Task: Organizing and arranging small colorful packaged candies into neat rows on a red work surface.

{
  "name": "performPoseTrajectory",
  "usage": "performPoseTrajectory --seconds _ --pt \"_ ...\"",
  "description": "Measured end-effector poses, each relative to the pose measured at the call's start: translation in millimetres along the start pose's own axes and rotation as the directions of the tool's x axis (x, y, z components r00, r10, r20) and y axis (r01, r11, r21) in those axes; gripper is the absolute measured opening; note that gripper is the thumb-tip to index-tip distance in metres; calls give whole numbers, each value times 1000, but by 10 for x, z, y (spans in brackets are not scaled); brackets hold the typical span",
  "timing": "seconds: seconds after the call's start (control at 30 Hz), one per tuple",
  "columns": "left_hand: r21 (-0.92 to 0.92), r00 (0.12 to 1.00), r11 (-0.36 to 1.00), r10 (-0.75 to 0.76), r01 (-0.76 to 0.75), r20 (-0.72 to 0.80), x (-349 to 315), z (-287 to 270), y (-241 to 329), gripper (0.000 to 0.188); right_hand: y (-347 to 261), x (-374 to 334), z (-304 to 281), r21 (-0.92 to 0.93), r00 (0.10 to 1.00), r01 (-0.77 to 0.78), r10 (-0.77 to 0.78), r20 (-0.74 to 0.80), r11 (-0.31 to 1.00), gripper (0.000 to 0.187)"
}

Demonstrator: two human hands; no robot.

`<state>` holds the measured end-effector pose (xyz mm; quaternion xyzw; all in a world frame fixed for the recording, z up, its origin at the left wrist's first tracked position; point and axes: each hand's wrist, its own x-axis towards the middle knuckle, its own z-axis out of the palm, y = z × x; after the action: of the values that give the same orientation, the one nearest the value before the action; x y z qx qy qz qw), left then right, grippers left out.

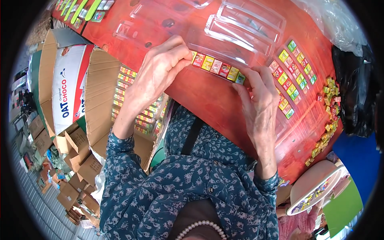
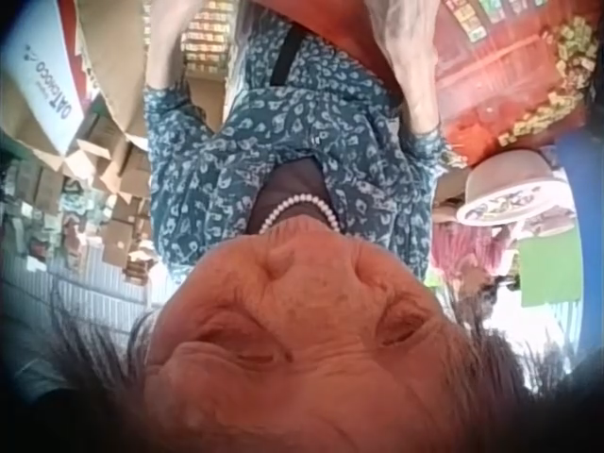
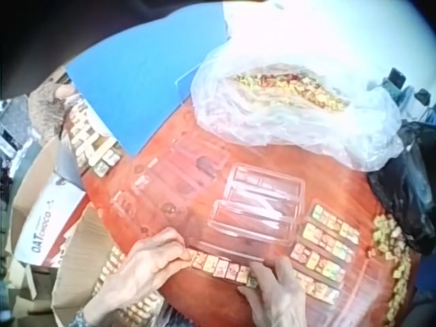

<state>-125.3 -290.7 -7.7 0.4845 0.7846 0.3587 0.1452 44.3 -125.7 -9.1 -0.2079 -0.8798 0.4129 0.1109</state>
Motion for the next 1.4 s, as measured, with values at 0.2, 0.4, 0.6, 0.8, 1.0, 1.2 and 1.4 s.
performPoseTrajectory --seconds 0.2,0.4,0.6,0.8,1.0,1.2,1.4 --pt "87 999 996 9 -7 -32 -38 15 -7 10 31 -5 11 -20 999 53 -53 9 998 24" --pt "205 992 975 99 -82 -75 -89 66 -1 17 54 -19 38 -130 985 164 -170 -35 978 14" --pt "316 984 946 121 -75 -130 -188 154 48 25 6 -71 53 -296 971 230 -240 5 927 22" --pt "458 980 883 168 -103 -103 -342 290 51 44 22 -142 82 -349 964 254 -265 18 902 35" --pt "478 996 878 63 -23 -67 -486 392 126 71 16 -208 124 -450 960 268 -274 54 852 43" --pt "370 998 928 -22 40 -53 -504 397 93 73 46 -231 142 -469 960 261 -276 39 843 45" --pt "289 979 957 35 25 -200 -416 255 -47 40 -82 -123 54 -409 972 234 -226 67 882 38"
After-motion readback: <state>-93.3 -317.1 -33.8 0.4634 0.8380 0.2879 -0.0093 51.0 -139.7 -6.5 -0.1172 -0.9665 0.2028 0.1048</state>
